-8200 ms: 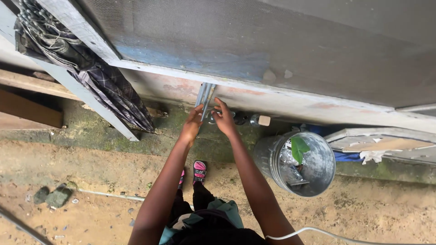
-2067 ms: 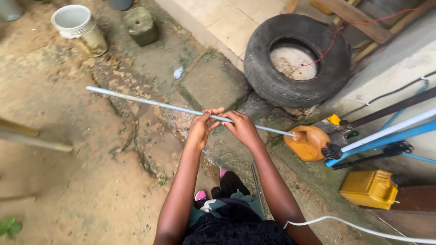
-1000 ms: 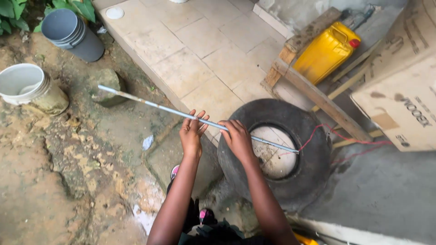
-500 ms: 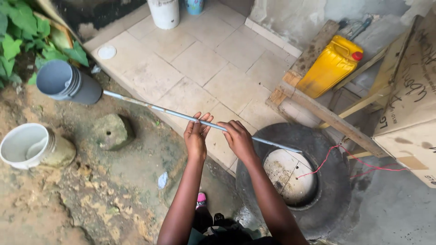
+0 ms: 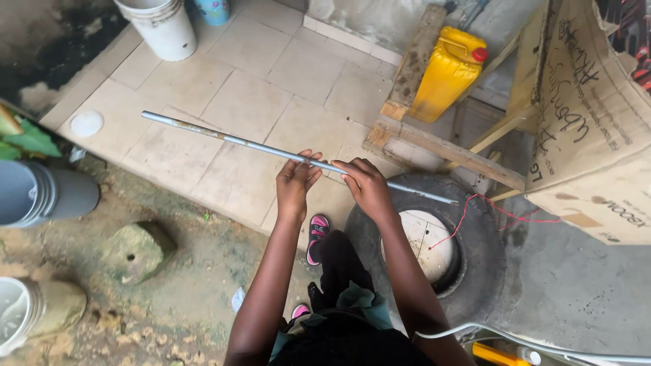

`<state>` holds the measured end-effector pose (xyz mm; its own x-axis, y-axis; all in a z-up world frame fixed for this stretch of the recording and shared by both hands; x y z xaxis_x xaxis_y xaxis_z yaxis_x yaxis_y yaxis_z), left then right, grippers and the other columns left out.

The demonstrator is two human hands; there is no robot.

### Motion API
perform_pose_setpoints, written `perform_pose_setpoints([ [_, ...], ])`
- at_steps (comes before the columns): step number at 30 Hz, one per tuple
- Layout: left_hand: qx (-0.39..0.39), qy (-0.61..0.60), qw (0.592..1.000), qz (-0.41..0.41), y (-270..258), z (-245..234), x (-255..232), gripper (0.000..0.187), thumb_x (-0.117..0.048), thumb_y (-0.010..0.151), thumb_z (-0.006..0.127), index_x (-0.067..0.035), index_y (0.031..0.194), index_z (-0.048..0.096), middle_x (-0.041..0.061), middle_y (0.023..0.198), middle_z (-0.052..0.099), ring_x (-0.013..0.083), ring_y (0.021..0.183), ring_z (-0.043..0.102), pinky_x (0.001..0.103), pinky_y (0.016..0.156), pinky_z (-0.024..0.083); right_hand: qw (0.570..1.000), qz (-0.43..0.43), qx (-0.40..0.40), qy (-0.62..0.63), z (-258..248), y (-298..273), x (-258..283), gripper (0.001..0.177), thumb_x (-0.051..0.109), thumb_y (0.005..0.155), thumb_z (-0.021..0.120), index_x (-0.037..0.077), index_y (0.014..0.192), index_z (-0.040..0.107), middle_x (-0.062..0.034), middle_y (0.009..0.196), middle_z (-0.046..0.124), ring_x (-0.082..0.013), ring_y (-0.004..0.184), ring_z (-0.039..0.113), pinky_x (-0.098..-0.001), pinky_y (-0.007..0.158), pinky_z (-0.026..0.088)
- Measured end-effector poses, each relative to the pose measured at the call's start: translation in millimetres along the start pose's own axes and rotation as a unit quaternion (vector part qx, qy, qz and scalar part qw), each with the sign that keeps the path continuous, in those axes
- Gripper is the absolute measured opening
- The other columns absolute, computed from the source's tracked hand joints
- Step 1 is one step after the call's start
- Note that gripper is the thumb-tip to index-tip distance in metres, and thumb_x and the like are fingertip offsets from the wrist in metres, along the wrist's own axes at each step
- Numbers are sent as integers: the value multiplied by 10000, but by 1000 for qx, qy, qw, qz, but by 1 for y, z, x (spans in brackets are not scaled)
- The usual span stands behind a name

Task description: The person picks up a plastic pipe and a metal rod and places them into a cardboard box with other materials. They then pick up a patterned bag and a white cloth from a round table.

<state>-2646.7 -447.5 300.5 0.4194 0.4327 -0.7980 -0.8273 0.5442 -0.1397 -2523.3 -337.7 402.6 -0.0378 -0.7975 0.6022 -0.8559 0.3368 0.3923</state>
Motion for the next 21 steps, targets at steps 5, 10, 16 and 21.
perform_pose_setpoints([
  [5,7,8,1000,-13,105,39,0,270,-125,1043,529,19,1263,595,167,1155,743,177,1011,730,329,933,596,999,-23,-37,-29,-4,92,-62,328,50,908,705,112,1230,710,-92,967,688,-297,894,647,-416,805,496],
  [10,9,16,999,-31,214,112,-6,269,-157,1034,570,34,1219,611,162,1110,757,179,992,758,310,882,614,995,-25,-80,-54,-56,183,-119,248,75,918,718,87,1165,694,-88,1034,716,-306,962,667,-422,824,478],
  [16,50,48,998,10,287,225,-42,339,-196,1039,601,-30,1333,568,139,1140,755,128,954,687,280,842,566,993,42,-97,-49,-153,254,-151,282,49,904,718,88,1182,694,-102,1052,714,-320,980,677,-427,833,513],
  [21,166,59,974,-141,307,314,-27,318,-181,1007,547,-20,1278,588,119,1098,763,176,960,774,284,858,599,985,85,-125,-88,-213,288,-147,331,23,879,724,96,1200,692,-119,1044,696,-338,968,674,-439,814,532],
])
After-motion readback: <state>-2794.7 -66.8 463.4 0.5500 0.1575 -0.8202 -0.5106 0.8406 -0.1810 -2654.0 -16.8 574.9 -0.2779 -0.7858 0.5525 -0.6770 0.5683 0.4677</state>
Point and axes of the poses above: each hand's wrist, its own y-axis towards the middle knuckle, its own z-axis out of the palm, x = y × z, the point moved 7 cm from there along y, towards the middle knuckle
